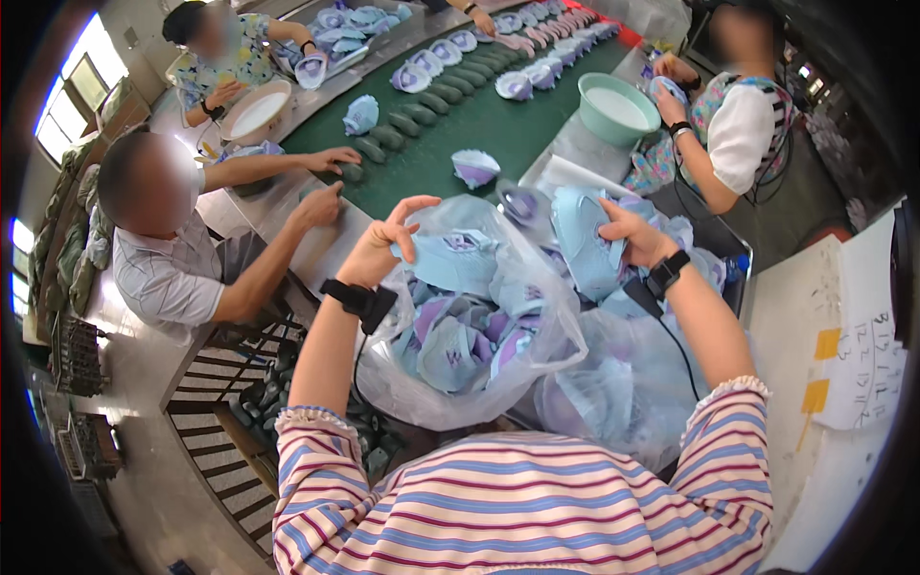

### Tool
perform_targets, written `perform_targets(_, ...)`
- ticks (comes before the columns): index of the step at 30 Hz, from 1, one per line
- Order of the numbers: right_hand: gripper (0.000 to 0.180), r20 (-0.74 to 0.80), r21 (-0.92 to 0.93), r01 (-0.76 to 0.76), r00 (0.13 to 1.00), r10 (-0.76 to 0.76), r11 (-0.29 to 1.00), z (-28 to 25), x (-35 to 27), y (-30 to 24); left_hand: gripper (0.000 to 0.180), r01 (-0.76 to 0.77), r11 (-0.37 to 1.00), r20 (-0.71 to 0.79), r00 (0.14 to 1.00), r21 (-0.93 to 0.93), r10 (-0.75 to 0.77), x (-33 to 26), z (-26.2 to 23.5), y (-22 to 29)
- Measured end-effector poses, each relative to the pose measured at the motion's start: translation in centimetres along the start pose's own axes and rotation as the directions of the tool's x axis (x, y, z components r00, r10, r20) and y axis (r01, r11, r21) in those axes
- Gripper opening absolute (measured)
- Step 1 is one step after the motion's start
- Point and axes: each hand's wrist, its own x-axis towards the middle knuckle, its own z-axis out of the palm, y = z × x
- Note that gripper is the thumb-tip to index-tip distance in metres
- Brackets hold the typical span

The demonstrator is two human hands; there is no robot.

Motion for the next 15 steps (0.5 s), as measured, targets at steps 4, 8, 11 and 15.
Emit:
perform_targets(4,0.082,0.311,0.053,0.020,0.950,-0.035,0.998,1.7,1.0,0.1,0.031,-0.036,0.987,0.221,0.973,-0.159,0.071,1.7,1.2,0.4)
perform_targets(8,0.084,0.409,0.049,-0.146,0.905,0.114,0.988,6.3,3.4,1.9,0.036,-0.115,0.947,0.286,0.936,-0.300,0.204,4.1,4.5,0.9)
perform_targets(11,0.081,0.332,0.010,-0.049,0.942,0.043,0.999,8.4,2.7,1.8,0.027,-0.112,0.987,0.175,0.976,-0.112,0.130,4.6,3.0,0.0)
perform_targets(15,0.065,-0.235,0.040,0.034,0.972,-0.024,0.999,2.5,4.3,2.2,0.030,0.238,0.971,-0.153,0.961,0.029,-0.231,6.4,3.8,-2.9)
